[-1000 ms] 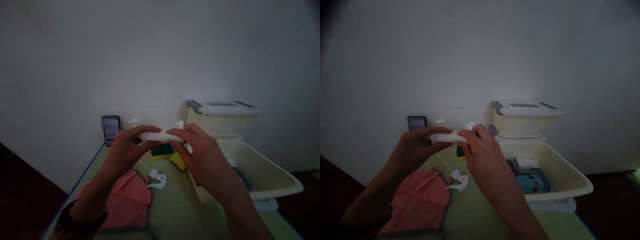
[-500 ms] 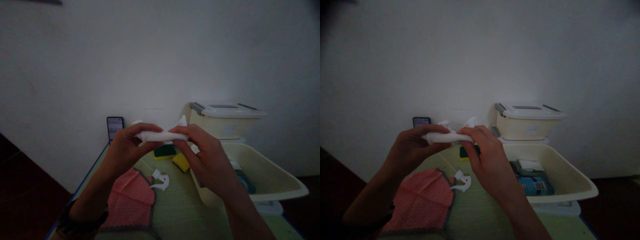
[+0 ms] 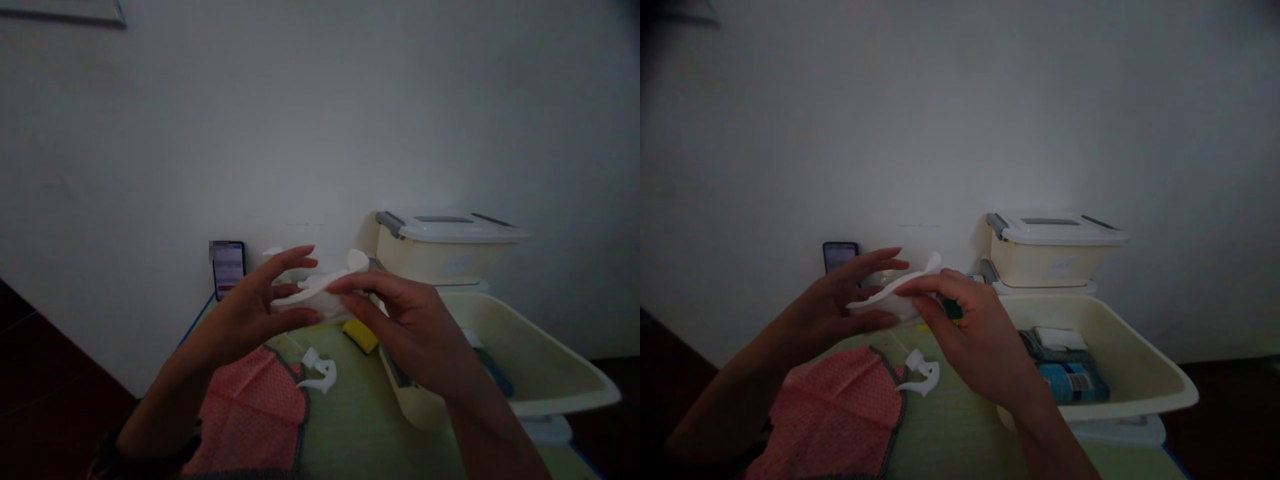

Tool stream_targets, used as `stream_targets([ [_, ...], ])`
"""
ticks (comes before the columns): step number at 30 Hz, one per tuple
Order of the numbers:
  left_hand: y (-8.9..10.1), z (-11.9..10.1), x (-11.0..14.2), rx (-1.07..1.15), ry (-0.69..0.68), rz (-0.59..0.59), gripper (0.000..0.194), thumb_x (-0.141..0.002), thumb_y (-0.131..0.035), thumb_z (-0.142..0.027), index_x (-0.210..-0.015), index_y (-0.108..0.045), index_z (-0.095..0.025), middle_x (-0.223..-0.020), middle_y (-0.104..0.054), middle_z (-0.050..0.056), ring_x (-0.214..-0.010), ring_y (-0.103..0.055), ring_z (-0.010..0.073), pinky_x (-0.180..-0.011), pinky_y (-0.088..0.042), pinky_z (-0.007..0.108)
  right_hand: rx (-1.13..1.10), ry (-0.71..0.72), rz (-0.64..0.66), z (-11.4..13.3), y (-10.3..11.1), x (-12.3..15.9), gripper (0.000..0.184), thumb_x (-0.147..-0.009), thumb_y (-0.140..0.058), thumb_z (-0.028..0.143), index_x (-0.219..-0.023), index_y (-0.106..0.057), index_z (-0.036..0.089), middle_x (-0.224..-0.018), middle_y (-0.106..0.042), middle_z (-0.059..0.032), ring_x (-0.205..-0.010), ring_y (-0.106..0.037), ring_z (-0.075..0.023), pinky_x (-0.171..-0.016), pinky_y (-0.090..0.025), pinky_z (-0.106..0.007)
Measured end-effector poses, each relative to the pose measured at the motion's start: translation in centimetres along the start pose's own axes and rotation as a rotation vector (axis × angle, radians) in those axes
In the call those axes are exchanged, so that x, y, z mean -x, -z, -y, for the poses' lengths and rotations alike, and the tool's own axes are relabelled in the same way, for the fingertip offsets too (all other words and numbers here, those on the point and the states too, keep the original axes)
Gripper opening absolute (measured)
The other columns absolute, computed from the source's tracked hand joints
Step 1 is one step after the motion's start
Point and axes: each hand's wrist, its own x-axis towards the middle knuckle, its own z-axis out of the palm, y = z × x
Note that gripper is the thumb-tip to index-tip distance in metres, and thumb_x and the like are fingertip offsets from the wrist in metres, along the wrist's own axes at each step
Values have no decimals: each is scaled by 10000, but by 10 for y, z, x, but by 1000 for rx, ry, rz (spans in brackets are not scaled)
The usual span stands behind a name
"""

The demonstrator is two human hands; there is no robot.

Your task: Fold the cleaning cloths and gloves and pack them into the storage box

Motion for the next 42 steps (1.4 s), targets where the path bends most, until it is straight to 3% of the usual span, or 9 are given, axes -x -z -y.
stream_targets([
  [4, -2, 1, -2, -35, 22, 37, 439, -728, -738, -231, -1152, -625, -248, -1051, -695, 42, -906, -651, 174, -753, -540, 246, -10, -22, 24, -4, 0, -1, 199, -905, -507, 182, -977, -678, 253, -933, -685, 8, -865, -622, -123, -765, -466, -256],
  [10, -3, 4, -5, -82, 71, 10, 196, -729, -724, -267, -890, -707, -157, -762, -693, 24, -667, -620, 147, -602, -496, 228, -35, -132, 0, -10, -3, 2, 347, -907, -509, 289, -1253, -519, 274, -916, -630, -37, -818, -592, -169, -669, -487, -289],
  [16, -7, 6, -6, -16, 16, 7, 147, -737, -713, -229, -867, -672, -175, -846, -689, 19, -748, -619, 136, -690, -494, 226, -100, -69, 65, -5, -3, 3, 181, -930, -451, 211, -1059, -565, 265, -934, -572, 0, -814, -543, -118, -622, -452, -204],
  [22, -9, 6, -2, 24, 98, 173, 214, -781, -675, -232, -987, -625, -203, -873, -652, -7, -786, -601, 128, -713, -477, 222, -52, -19, 48, -4, -2, 4, 147, -936, -420, 173, -980, -538, 248, -858, -544, 13, -773, -519, -108, -658, -422, -210],
  [25, -8, 7, -3, -28, 121, 178, 177, -814, -639, -262, -981, -635, -204, -802, -610, -24, -702, -563, 110, -645, -453, 207, -124, -63, 17, -7, -4, 4, 268, -936, -421, 196, -1192, -457, 268, -943, -581, -12, -817, -546, -128, -732, -450, -249],
  [28, -7, 8, -4, -21, 135, 171, 159, -813, -645, -286, -931, -642, -181, -734, -580, -32, -647, -534, 100, -599, -432, 199, -266, -118, -22, -10, -6, 2, 537, -932, -434, 223, -1413, -200, 258, -1112, -592, -58, -940, -568, -142, -871, -455, -304],
  [31, -8, 7, -4, 12, 111, 169, 143, -802, -664, -268, -898, -632, -167, -731, -585, -31, -660, -541, 96, -602, -439, 187, -187, -150, -44, -12, -4, 2, 482, -915, -474, 249, -1377, -341, 214, -1146, -600, -81, -990, -569, -165, -900, -447, -334],
  [36, -12, 6, -2, 208, -28, 158, 283, -787, -684, -160, -1029, -554, -229, -1034, -614, -4, -868, -609, 118, -722, -508, 206, -45, -37, 12, -9, 3, 3, 329, -917, -449, 168, -1209, -570, 260, -1107, -641, -18, -922, -587, -135, -837, -452, -288],
  [42, -14, 8, -3, 223, -109, 62, 401, -780, -692, -129, -1121, -534, -268, -1120, -615, 5, -796, -617, 87, -667, -523, 179, -241, -76, 39, -7, 1, 3, 406, -930, -431, 164, -1311, -399, 300, -1182, -611, -9, -949, -570, -115, -803, -458, -259],
])
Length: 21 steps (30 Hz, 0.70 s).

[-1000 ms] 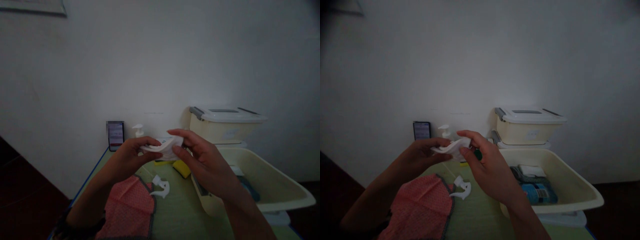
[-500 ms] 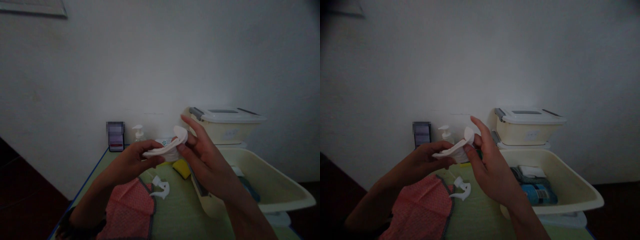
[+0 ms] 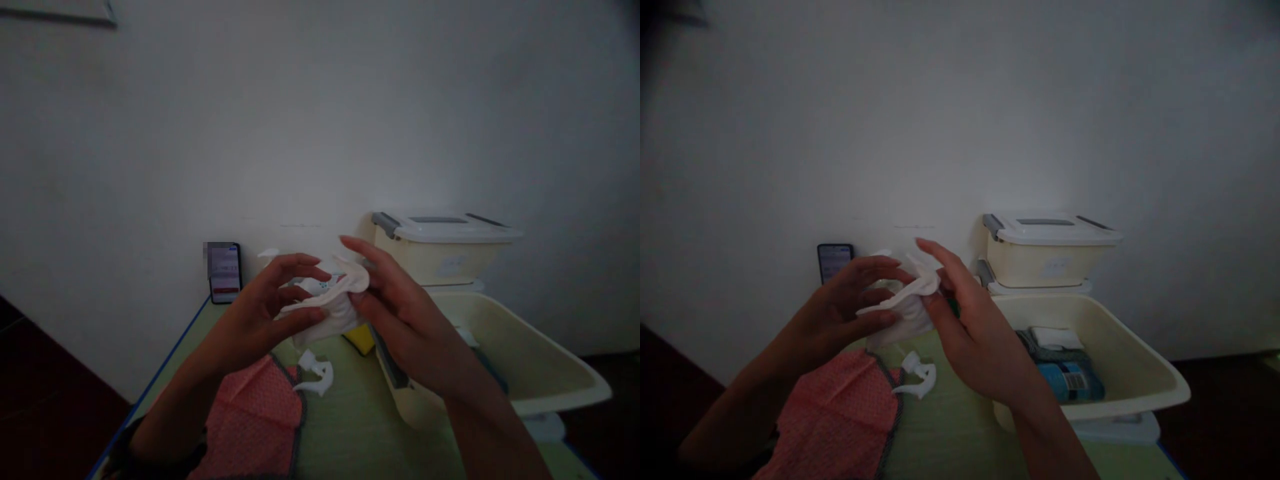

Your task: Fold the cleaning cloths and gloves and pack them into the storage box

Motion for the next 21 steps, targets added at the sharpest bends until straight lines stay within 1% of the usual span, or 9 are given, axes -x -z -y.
stream_targets([
  [2, 0, 0, -2, 19, 41, -19, 244, -777, -697, -143, -985, -591, -219, -957, -675, -6, -770, -628, 93, -636, -513, 162, -148, -73, -40, -2, -2, -1, 379, -928, -465, 221, -1276, -331, 290, -1108, -638, -16, -868, -581, -116, -733, -475, -253],
  [4, 0, 1, -4, 17, 59, -35, 128, -778, -696, -147, -876, -628, -191, -855, -700, -16, -767, -638, 93, -649, -509, 154, -214, -126, -95, -5, -3, -3, 308, -910, -514, 265, -1169, -348, 276, -1030, -655, -7, -789, -577, -113, -684, -476, -249],
  [5, 0, 1, -5, 11, 59, -35, 117, -780, -693, -145, -876, -646, -192, -850, -709, -17, -781, -642, 93, -668, -510, 153, -221, -141, -116, -6, -4, -3, 283, -899, -536, 277, -1121, -361, 270, -1004, -656, -2, -761, -572, -110, -668, -473, -249],
  [8, 0, 0, -4, -33, 67, 9, 190, -804, -671, -147, -981, -684, -215, -922, -724, -11, -860, -648, 99, -740, -508, 156, -194, -155, -121, -7, -5, -5, 227, -888, -552, 291, -1056, -404, 255, -944, -655, 6, -730, -568, -111, -636, -465, -247],
  [10, 0, 0, -3, -61, 57, 24, 214, -820, -658, -155, -1017, -690, -232, -959, -723, -13, -889, -645, 97, -756, -500, 147, -133, -148, -114, -7, -5, -5, 188, -896, -535, 296, -1054, -444, 248, -919, -651, 4, -740, -572, -119, -621, -461, -245],
  [12, 1, 0, -1, -76, 28, 9, 224, -823, -657, -154, -1020, -693, -254, -971, -722, -25, -888, -644, 89, -743, -492, 128, -37, -135, -120, -5, -4, -4, 175, -905, -515, 306, -1065, -485, 244, -926, -645, -2, -767, -578, -130, -618, -462, -248],
  [15, 2, 0, -1, -97, -1, -4, 251, -825, -657, -151, -1038, -692, -279, -1004, -723, -30, -880, -642, 80, -726, -485, 112, 128, -96, -130, 0, -3, -3, 179, -914, -497, 316, -1060, -538, 222, -926, -640, -11, -818, -594, -141, -659, -470, -262],
  [18, 3, 0, -2, -135, -8, -9, 253, -830, -651, -162, -1044, -696, -290, -1038, -718, -27, -869, -636, 79, -717, -486, 112, 261, -43, -73, 5, -1, -2, 185, -927, -477, 324, -1031, -578, 209, -884, -638, -2, -819, -597, -137, -694, -462, -266],
  [21, 4, 1, -2, -134, -8, -29, 232, -819, -662, -164, -1008, -707, -291, -979, -721, -34, -834, -633, 78, -698, -490, 116, 343, -34, -24, 7, 0, -2, 177, -917, -499, 339, -987, -603, 214, -851, -635, 9, -774, -583, -134, -651, -440, -263],
])
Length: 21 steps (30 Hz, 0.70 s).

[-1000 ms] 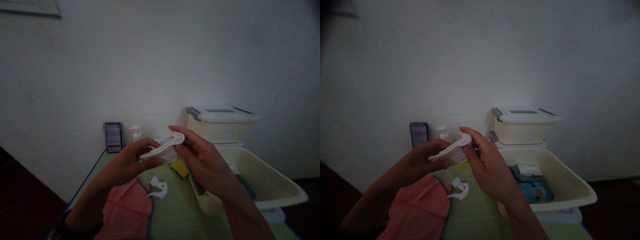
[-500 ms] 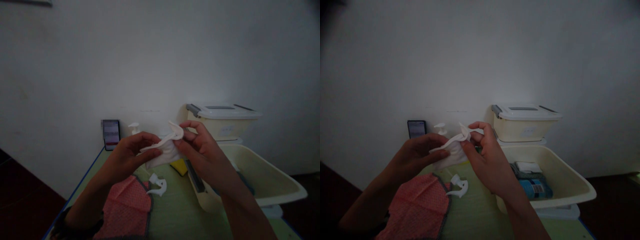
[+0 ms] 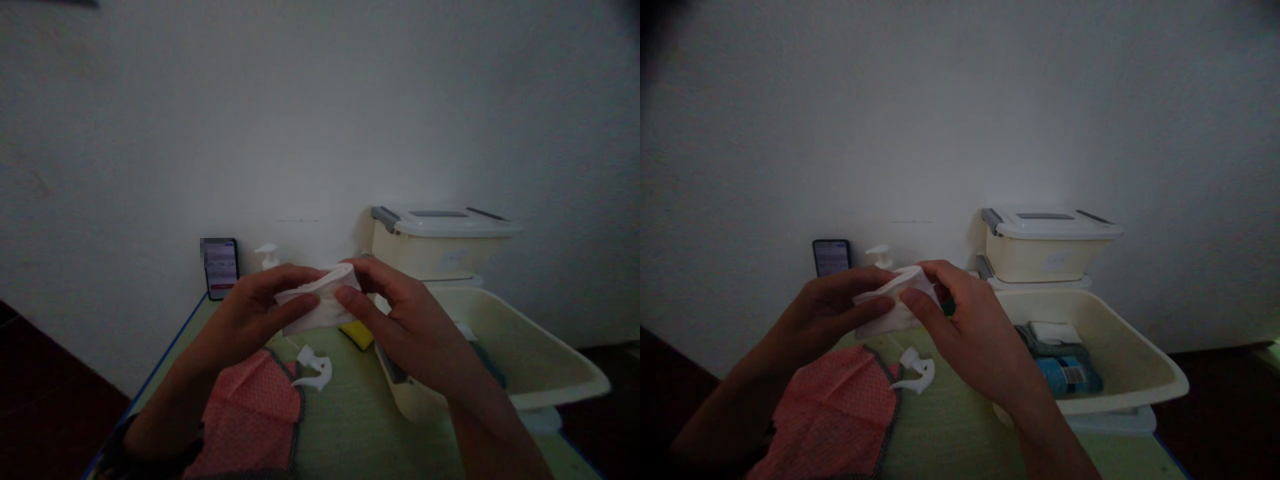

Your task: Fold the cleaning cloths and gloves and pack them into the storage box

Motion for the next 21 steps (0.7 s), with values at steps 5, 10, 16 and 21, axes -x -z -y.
stream_targets([
  [5, -1, 3, 1, 39, -3, -30, 183, -793, -689, -169, -948, -689, -266, -916, -698, -35, -799, -628, 81, -672, -499, 126, -41, -30, 6, -4, 0, -2, 173, -903, -530, 304, -1007, -638, 216, -806, -640, 18, -714, -568, -124, -610, -421, -255],
  [10, 0, -1, 1, 43, 73, -30, 297, -801, -686, -206, -1077, -621, -293, -969, -691, -27, -791, -637, 89, -648, -505, 139, -181, -17, 66, -5, 2, -3, 172, -888, -552, 250, -1012, -660, 199, -913, -641, -8, -810, -583, -131, -700, -448, -259],
  [16, -1, -9, 2, 120, 149, -78, 114, -783, -694, -242, -875, -655, -188, -796, -673, -22, -581, -579, 59, -487, -449, 119, -250, -81, 22, -5, 0, -4, 121, -893, -534, 242, -951, -630, 197, -777, -552, 17, -720, -525, -106, -611, -418, -224],
  [21, -6, -11, 0, 319, 179, -119, 226, -756, -711, -229, -873, -519, -210, -760, -651, -41, -529, -584, 67, -442, -456, 131, -430, -108, -114, -4, -10, -1, 157, -885, -547, 274, -1025, -475, 272, -693, -513, 69, -555, -447, -85, -456, -328, -194],
])
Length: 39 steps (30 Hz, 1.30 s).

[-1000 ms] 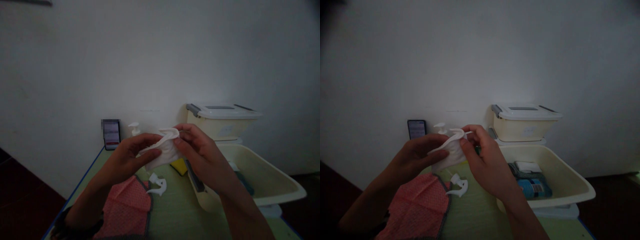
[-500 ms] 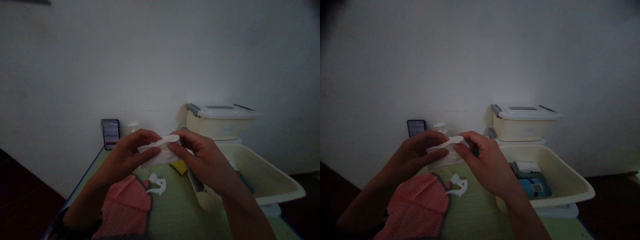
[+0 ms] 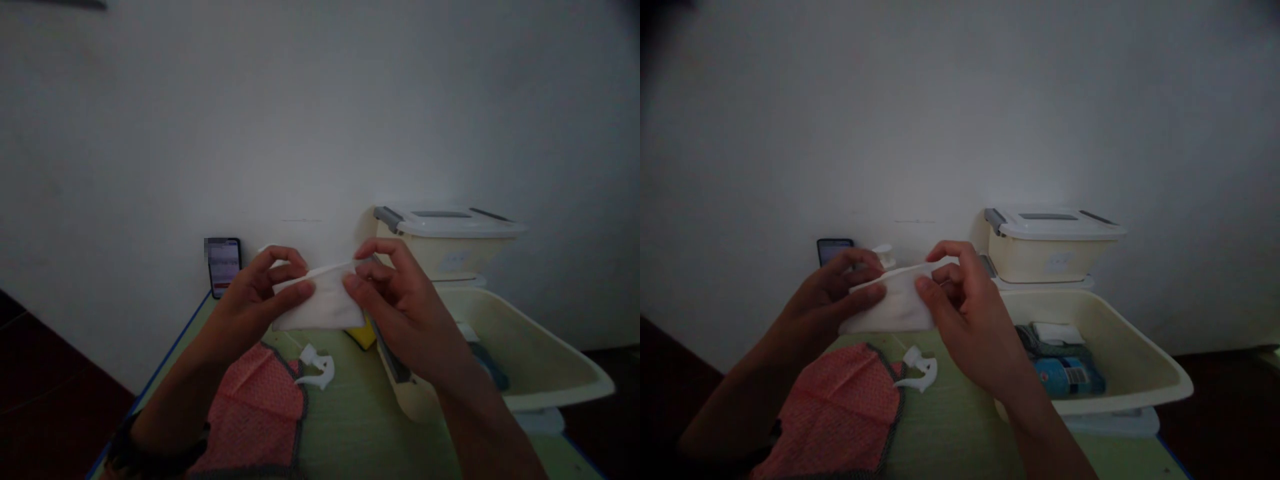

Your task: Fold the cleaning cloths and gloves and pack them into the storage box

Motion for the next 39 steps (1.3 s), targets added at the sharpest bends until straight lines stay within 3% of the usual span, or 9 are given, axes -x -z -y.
stream_targets([
  [2, -1, 2, 0, 54, -38, -19, 277, -763, -706, -245, -895, -462, -247, -739, -636, -67, -513, -587, 70, -429, -468, 135, 91, 31, 1, 0, -3, 1, 74, -893, -530, 277, -961, -538, 252, -694, -513, 55, -557, -440, -84, -460, -320, -204],
  [5, 4, 8, 2, 65, -40, 13, 212, -791, -680, -286, -874, -489, -244, -713, -614, -66, -492, -587, 77, -420, -487, 157, 153, 5, 17, -1, -8, 1, 156, -885, -539, 300, -997, -621, 229, -716, -551, 30, -606, -494, -92, -510, -382, -213],
  [11, 26, 24, 21, 47, 119, 37, 191, -711, -755, -286, -777, -619, -170, -757, -649, -5, -558, -599, 82, -483, -470, 155, 50, -156, 74, -24, -23, 18, 371, -771, -688, 315, -1118, -601, 218, -981, -679, -38, -838, -641, -151, -742, -519, -292],
  [15, 32, 38, 37, 21, 264, 125, 398, -588, -821, -174, -913, -593, -206, -731, -640, -33, -577, -602, 99, -502, -465, 162, 76, -205, 26, -48, -34, 36, 381, -784, -671, 307, -1149, -593, 230, -1071, -669, -58, -906, -648, -177, -805, -527, -347],
  [20, 36, 63, 54, -171, 272, 34, 311, -663, -770, -209, -936, -621, -214, -816, -634, -19, -629, -578, 106, -547, -470, 185, 69, -267, 51, -70, -41, 50, 387, -781, -660, 247, -1159, -583, 211, -1111, -655, -78, -941, -647, -188, -843, -529, -368],
  [24, 41, 78, 65, -318, 325, 31, 303, -723, -739, -267, -1009, -643, -243, -830, -648, -14, -656, -572, 114, -565, -459, 192, 164, -241, 63, -83, -41, 56, 345, -790, -638, 231, -1133, -598, 215, -1109, -647, -76, -929, -641, -190, -838, -531, -374],
  [30, 38, 78, 65, -353, 369, 49, 336, -695, -755, -279, -1017, -668, -244, -873, -673, -3, -660, -589, 124, -554, -482, 204, 198, -245, 50, -92, -38, 63, 338, -792, -633, 227, -1128, -603, 224, -1082, -641, -66, -903, -634, -180, -813, -535, -362],
  [35, 41, 83, 68, -419, 307, 7, 240, -759, -698, -279, -996, -671, -253, -944, -696, 10, -717, -638, 142, -602, -512, 221, 182, -182, 56, -87, -41, 64, 354, -771, -672, 231, -1119, -605, 227, -1038, -649, -57, -865, -631, -167, -781, -539, -331],
  [39, 38, 82, 68, -564, 191, 30, 230, -792, -659, -272, -1022, -651, -269, -960, -707, 11, -768, -660, 159, -654, -529, 243, 364, -35, 54, -84, -41, 66, 323, -829, -601, 197, -1149, -595, 232, -994, -650, -60, -864, -625, -174, -781, -543, -345],
])
